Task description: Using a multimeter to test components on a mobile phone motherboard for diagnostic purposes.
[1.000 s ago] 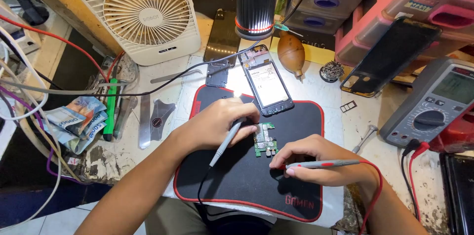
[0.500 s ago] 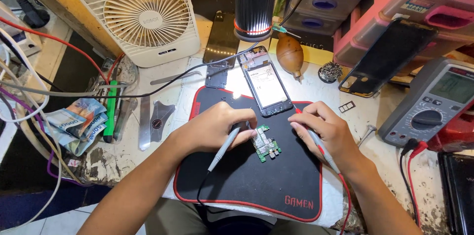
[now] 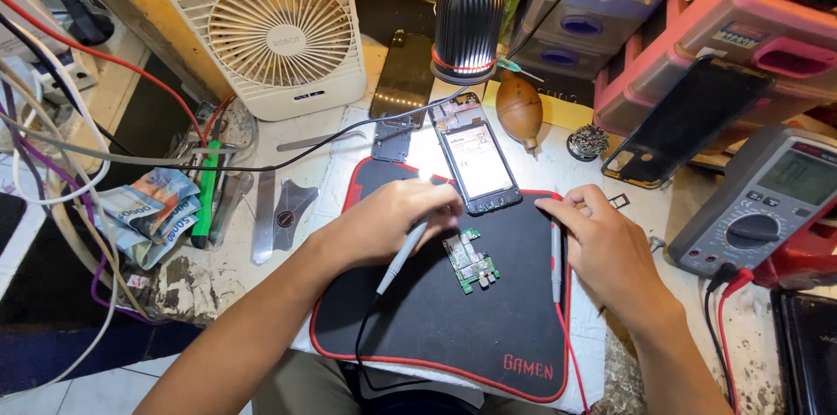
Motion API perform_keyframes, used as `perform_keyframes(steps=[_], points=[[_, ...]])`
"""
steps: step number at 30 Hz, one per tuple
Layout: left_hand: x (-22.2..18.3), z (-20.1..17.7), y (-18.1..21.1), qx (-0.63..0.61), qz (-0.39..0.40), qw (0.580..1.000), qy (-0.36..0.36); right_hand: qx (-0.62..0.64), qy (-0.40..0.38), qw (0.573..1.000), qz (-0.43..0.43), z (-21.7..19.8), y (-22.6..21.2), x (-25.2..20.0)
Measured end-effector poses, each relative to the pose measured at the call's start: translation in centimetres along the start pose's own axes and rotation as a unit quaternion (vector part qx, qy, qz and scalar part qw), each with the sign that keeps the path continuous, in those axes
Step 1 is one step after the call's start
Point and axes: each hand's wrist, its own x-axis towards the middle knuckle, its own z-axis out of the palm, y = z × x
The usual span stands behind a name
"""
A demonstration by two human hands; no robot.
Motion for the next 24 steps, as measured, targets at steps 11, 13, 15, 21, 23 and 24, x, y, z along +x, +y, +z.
perform_keyframes(steps=[11,13,15,21,23,24], points=[[0.2,0.4,0.6,-0.009,0.029,0.995,-0.09,0.123,0.144,0.98,-0.058,2.5,-0.3,0.1],[0.3,0.3,0.6,-0.004,0.021,0.995,-0.099,0.138,0.15,0.976,-0.072,2.3,-0.5,0.1],[0.2,0.3,0.7,-0.017,0.0,0.993,-0.114,0.165,0.094,0.976,-0.106,2.1,-0.5,0.0],[0.1,0.0,0.1,-0.012,-0.03,0.992,-0.124,0.165,0.087,0.977,-0.107,2.0,-0.7,0.1],[0.1,0.0,0.4,-0.007,-0.02,0.993,-0.119,0.169,0.078,0.977,-0.104,1.8,-0.9,0.0],[0.1,-0.1,0.5,-0.002,-0.01,0.993,-0.114,0.174,0.069,0.977,-0.103,1.7,-1.0,0.1]])
